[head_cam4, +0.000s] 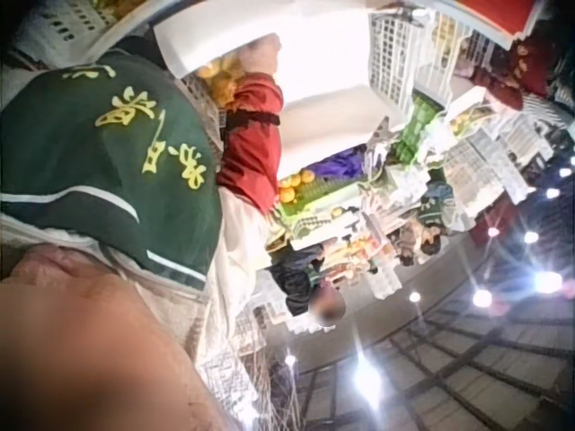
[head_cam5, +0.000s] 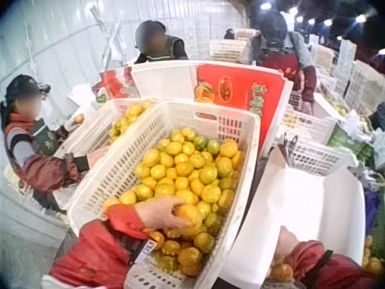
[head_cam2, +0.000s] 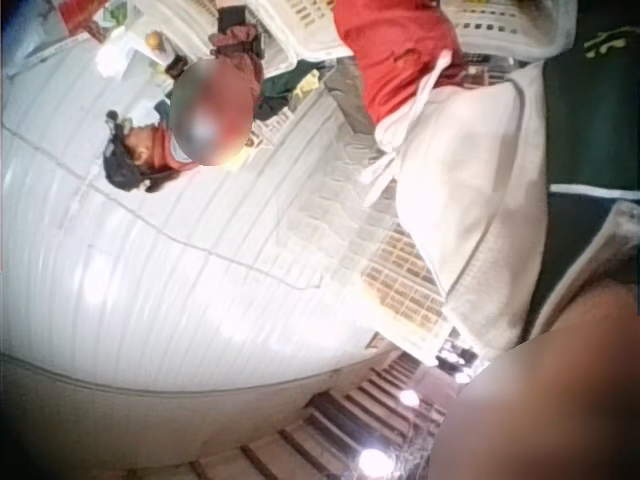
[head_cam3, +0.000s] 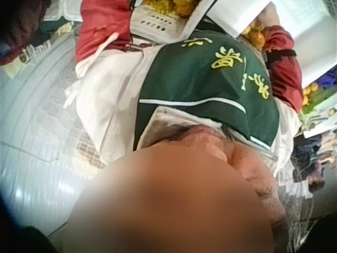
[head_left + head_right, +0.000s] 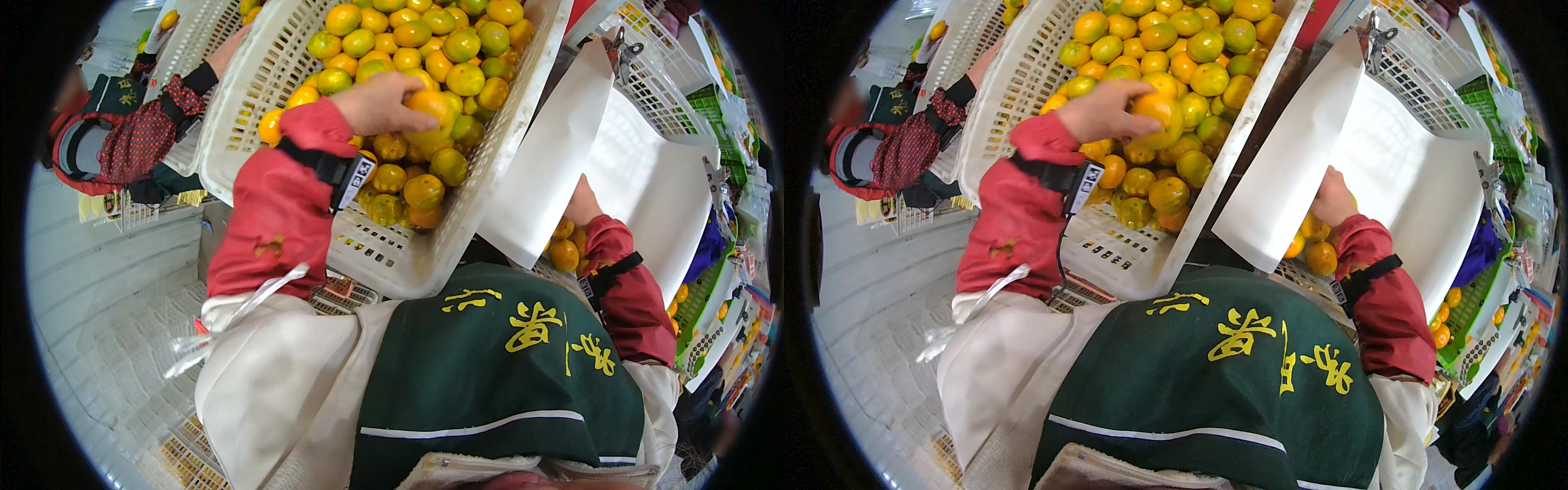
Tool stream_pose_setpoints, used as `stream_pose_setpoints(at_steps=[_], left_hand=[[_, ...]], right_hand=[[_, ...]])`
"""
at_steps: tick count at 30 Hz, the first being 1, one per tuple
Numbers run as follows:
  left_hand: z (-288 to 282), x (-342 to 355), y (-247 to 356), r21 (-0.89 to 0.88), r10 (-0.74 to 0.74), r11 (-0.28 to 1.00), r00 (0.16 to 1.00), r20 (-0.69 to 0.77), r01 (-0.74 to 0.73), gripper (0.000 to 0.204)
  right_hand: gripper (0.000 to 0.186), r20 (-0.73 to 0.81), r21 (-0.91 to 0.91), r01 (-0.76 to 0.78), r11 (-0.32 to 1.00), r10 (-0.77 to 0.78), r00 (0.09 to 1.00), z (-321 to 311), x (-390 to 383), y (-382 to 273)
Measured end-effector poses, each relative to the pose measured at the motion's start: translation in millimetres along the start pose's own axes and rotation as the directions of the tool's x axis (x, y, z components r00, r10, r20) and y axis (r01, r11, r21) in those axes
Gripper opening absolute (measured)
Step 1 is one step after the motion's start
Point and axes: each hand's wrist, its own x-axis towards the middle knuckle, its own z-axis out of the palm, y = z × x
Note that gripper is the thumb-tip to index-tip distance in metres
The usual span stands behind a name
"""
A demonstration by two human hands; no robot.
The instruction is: The person applies round stickers to a red cardboard box filled with oranges, then seals the box with tape. They move the sealed box aside and line a white crate with a sheet of foam. The person then picks oranges from a bulk bin and places them one by one into the lined crate.
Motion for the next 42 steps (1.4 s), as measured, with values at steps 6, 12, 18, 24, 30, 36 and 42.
stream_pose_setpoints(at_steps=[6, 12, 18, 24, 30, 36, 42], left_hand=[[-13.6, -19.2, 90.3, -0.463, 0.232, 0.853, 0.97, -0.079, -0.242, 0.047], [49.2, 5.6, 159.6, -0.477, 0.351, 0.804, 0.931, -0.106, -0.357, 0.049], [54.8, 6.4, 92.9, -0.266, 0.165, 0.924, 0.915, -0.367, -0.273, 0.061], [100.3, 21.5, -64.5, 0.329, 0.15, 0.927, 0.981, 0.122, -0.182, 0.055], [158.1, 25.5, -127.4, 0.113, 0.112, 0.982, 0.951, 0.289, -0.15, 0.048], [140.6, 31.3, -119.1, -0.117, 0.135, 0.988, 0.948, 0.289, -0.105, 0.042], [149.7, 52.0, -134.2, 0.192, 0.145, 0.963, 0.963, 0.227, -0.191, 0.055]], right_hand=[[0.038, -0.289, 0.569, 0.029, 0.821, 0.168, 0.942, -88.4, 11.6, -77.7], [0.064, -0.386, -0.146, 0.575, 0.805, -0.581, 0.716, -131.2, 19.4, -181.3], [0.061, -0.287, -0.182, 0.064, 0.981, -0.115, 0.951, -156.3, -35.9, -81.4], [0.065, 0.012, -0.37, -0.411, 0.833, 0.447, 0.895, -103.9, -87.1, 46.7], [0.054, 0.125, -0.566, -0.288, 0.772, 0.425, 0.897, -70.4, -93.4, 73.0], [0.059, 0.24, -0.523, -0.274, 0.807, 0.448, 0.861, -64.4, -99.6, 77.1], [0.078, 0.181, -0.43, -0.385, 0.817, 0.496, 0.85, -78.1, -87.4, 79.2]])
